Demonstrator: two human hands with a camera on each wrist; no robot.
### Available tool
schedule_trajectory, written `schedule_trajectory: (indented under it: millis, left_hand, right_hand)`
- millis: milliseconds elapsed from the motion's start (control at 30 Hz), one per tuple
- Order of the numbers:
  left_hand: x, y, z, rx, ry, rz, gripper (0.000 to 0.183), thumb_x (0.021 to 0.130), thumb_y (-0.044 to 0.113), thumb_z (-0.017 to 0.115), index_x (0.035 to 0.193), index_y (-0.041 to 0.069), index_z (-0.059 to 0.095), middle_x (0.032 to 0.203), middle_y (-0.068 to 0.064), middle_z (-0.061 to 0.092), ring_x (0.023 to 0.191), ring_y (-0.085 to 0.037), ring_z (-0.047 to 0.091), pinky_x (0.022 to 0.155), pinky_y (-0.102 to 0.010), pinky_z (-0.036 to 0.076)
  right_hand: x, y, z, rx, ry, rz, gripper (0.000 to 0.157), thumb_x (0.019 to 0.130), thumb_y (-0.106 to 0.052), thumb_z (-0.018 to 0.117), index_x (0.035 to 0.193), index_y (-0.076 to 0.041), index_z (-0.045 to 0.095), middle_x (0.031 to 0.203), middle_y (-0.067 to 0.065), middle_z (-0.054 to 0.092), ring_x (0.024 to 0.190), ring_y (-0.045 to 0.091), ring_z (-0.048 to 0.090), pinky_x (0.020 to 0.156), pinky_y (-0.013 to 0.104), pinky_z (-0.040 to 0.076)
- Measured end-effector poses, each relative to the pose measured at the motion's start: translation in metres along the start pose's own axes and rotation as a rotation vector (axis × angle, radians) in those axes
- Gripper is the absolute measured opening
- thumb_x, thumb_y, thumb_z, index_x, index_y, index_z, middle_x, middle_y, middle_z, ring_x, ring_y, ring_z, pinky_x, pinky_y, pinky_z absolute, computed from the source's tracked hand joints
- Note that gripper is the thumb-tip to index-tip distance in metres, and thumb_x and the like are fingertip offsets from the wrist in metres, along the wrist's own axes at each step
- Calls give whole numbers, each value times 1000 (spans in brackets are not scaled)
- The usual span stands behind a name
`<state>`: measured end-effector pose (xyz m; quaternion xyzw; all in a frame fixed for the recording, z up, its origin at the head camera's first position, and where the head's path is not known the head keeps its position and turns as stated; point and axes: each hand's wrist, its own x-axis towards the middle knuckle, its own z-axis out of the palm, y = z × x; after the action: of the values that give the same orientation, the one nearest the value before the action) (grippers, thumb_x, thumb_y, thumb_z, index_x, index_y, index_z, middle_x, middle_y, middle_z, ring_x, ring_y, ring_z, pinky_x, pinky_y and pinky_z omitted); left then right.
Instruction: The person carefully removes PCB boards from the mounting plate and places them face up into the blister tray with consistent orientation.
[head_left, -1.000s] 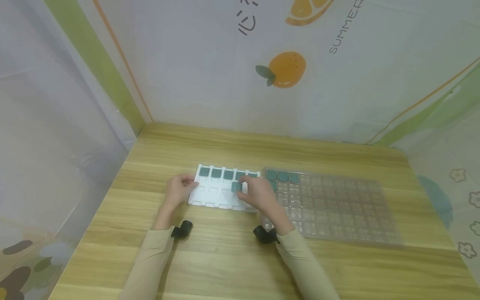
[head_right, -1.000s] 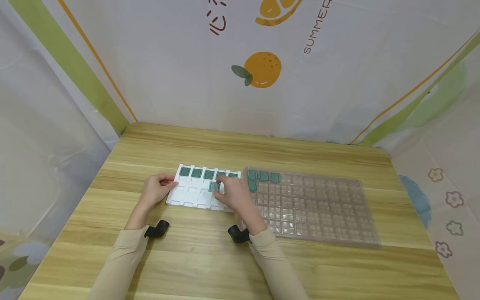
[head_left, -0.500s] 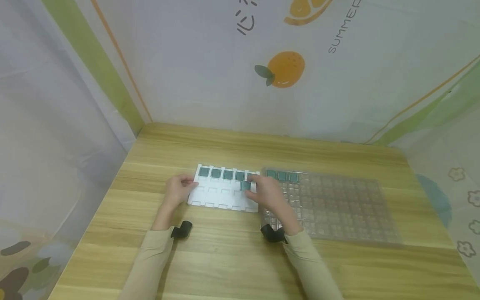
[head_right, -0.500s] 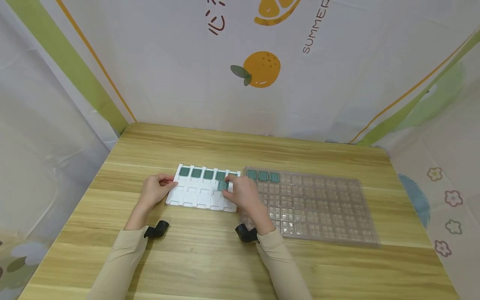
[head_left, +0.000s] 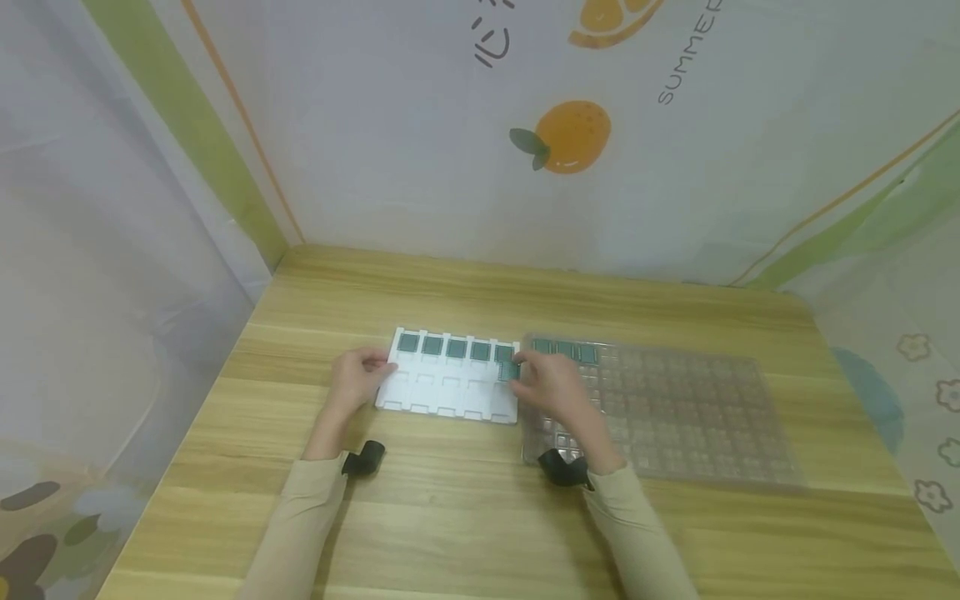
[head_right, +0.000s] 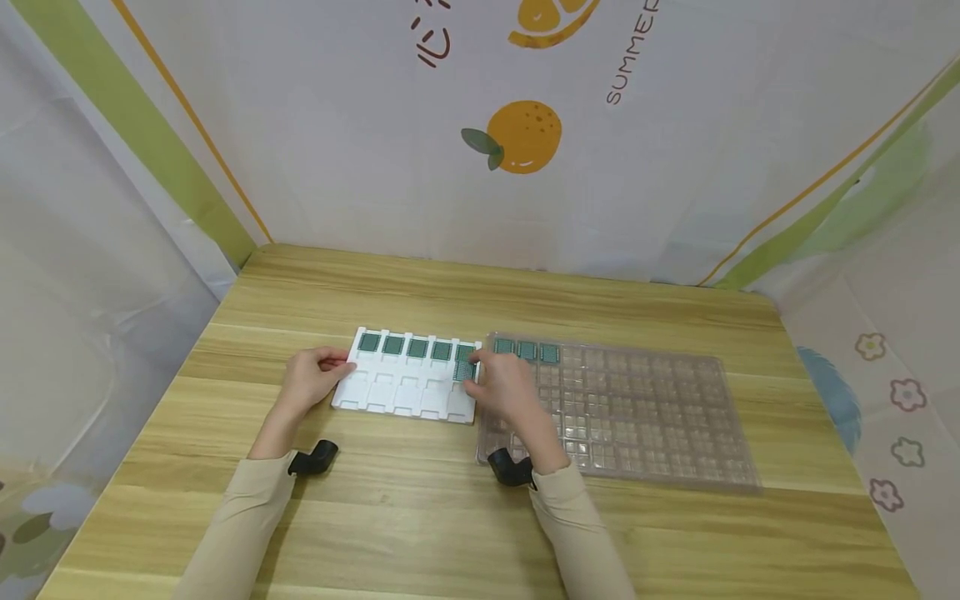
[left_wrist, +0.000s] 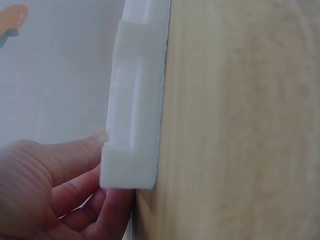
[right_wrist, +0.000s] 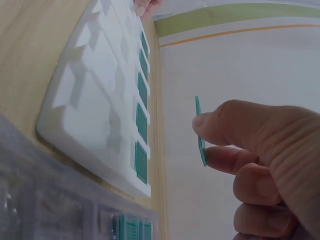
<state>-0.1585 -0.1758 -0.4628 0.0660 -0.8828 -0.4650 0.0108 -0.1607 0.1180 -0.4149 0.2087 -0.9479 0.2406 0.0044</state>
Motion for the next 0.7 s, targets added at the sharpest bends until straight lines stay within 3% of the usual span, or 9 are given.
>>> schedule_trajectory:
  millis: [700]
  left_hand:
    - [-1,1,-1,-5,-5,3,23,84,3,65,99,-14,63,95,-29,64,87,-39,62,77,-44,53]
  right_hand:
    - [-11,27,-15,81,-43,71,34,80,-15,72,110,-1,64,51,-4,40,44,8,32,40,21,29]
